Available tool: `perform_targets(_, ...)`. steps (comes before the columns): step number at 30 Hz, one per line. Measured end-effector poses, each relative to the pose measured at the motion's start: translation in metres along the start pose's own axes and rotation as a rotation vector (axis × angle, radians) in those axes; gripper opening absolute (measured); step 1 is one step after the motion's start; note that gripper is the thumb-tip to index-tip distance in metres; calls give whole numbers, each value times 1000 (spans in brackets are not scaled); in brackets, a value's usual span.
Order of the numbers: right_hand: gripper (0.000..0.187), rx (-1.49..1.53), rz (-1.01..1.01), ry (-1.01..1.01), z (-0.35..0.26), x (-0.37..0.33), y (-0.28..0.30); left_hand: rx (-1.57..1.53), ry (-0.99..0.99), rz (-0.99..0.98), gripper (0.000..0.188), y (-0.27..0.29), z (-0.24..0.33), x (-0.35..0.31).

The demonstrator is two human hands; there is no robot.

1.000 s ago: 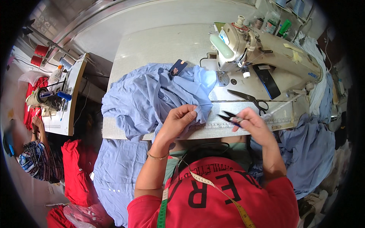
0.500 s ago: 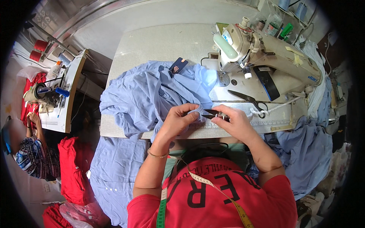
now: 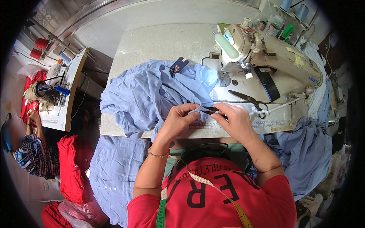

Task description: The person picks up a light blue shirt, lays it on a table, and uses a small tool to trim loose threads near the collar and buttons.

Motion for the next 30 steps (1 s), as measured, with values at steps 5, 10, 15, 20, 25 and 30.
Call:
perform_targets(5, 24, -12, 17, 12, 0, -1, -1, 18, 11, 5, 23, -1, 3, -2)
perform_targets(10, 24, -22, 39, 17, 0, -1, -1, 16, -22, 2, 21, 0, 0, 0)
perform_targets(15, 24, -41, 78, 30, -3, -1, -1, 11, -80, -7, 19, -3, 6, -1)
perform_targets(20, 24, -3, 129, 55, -1, -4, -8, -17, -58, -30, 18, -8, 13, -5)
perform_targets(25, 25, 83, 96, -2, 4, -2, -13, -1, -67, -33, 19, -8, 12, -4)
perform_targets(30, 22, 107, 88, 5, 5, -2, -19, -34, -46, -48, 21, -10, 13, -5)
Point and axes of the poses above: each hand's wrist, its own x-axis towards the middle knuckle, its own y-axis out of the back of the hand, z = x × y, the point moved 7 cm from there along x, towards the middle knuckle, and after that the axes turned 4 degrees about -x, right-handed, at the moved point
